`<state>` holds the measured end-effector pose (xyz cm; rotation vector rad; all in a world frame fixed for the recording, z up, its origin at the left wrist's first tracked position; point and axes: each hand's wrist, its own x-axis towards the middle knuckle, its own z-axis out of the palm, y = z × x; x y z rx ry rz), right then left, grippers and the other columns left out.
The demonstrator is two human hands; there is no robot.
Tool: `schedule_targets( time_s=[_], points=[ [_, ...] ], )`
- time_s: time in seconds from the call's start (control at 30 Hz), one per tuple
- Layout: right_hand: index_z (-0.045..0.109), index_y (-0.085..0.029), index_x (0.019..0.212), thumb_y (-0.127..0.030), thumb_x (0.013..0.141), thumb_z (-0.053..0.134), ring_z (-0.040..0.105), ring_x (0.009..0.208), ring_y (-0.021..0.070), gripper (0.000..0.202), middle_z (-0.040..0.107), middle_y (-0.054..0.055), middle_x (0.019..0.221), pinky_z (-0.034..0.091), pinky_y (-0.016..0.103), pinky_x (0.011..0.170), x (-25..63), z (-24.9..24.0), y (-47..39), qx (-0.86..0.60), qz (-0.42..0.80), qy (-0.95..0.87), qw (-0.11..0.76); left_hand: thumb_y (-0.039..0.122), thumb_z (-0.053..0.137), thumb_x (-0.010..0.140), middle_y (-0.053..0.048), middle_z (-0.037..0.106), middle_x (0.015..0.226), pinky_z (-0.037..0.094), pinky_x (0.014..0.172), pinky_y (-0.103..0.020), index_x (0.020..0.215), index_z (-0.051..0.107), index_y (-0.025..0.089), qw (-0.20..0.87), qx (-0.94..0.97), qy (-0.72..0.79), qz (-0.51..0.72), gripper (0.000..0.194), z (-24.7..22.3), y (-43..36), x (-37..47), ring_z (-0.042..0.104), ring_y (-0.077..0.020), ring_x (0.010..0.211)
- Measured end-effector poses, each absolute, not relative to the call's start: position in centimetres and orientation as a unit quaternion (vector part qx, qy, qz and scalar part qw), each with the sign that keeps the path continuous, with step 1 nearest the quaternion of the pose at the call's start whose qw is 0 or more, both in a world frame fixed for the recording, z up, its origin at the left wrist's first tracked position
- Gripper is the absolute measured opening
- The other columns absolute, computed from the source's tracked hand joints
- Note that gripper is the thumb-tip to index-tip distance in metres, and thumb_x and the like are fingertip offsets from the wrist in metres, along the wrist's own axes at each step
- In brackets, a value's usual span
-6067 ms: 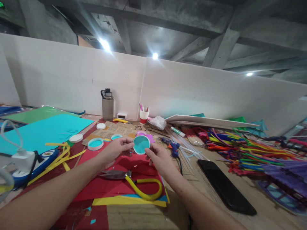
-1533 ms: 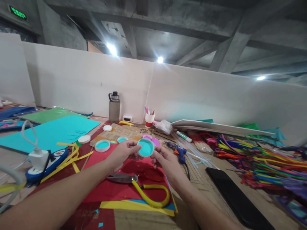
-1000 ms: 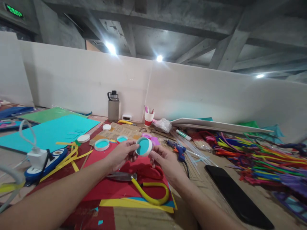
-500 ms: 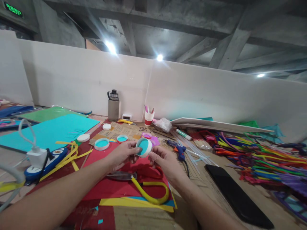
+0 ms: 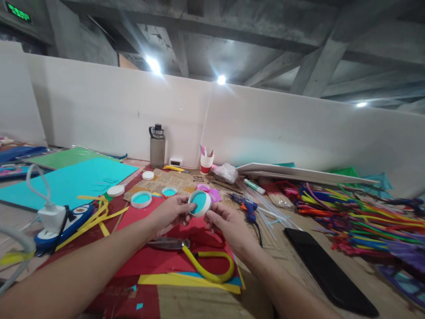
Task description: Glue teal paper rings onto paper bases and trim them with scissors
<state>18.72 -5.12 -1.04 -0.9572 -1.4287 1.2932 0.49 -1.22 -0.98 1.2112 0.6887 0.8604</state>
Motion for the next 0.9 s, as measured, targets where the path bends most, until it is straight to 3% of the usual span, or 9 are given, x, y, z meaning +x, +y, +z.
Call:
schedule_targets(
  time_s=[0.7, 0.9],
  points=[
    [0.062, -0.015, 0.084, -0.035, 0.075, 0.063, 0.05, 0.053, 0.0064, 0.022, 0.055, -0.003, 0.067, 0.041, 0.019, 0.051, 18.77, -0.98, -5.15, -0.398, 0.519, -0.594, 0.469, 0.032, 0.071, 0.07, 0.001, 0.055, 0.063, 0.039, 0.041, -0.015, 0.087, 0.059, 0.012, 0.68, 0.532, 0.314, 0.394, 0.029, -1.26, -0.9, 0.57, 0.048, -0.0046, 0.044],
    [0.063, -0.016, 0.088, -0.039, 0.074, 0.066, 0.05, 0.058, 0.0083, 0.027, 0.059, 0.0, 0.074, 0.042, 0.019, 0.05, 18.93, -1.37, -4.83, -0.414, 0.502, -0.597, 0.469, 0.034, 0.071, 0.069, -0.001, 0.059, 0.067, 0.044, 0.044, -0.02, 0.089, 0.056, 0.014, 0.629, 0.567, 0.339, 0.409, 0.033, -1.37, -1.02, 0.68, 0.055, -0.0091, 0.047]
  ],
)
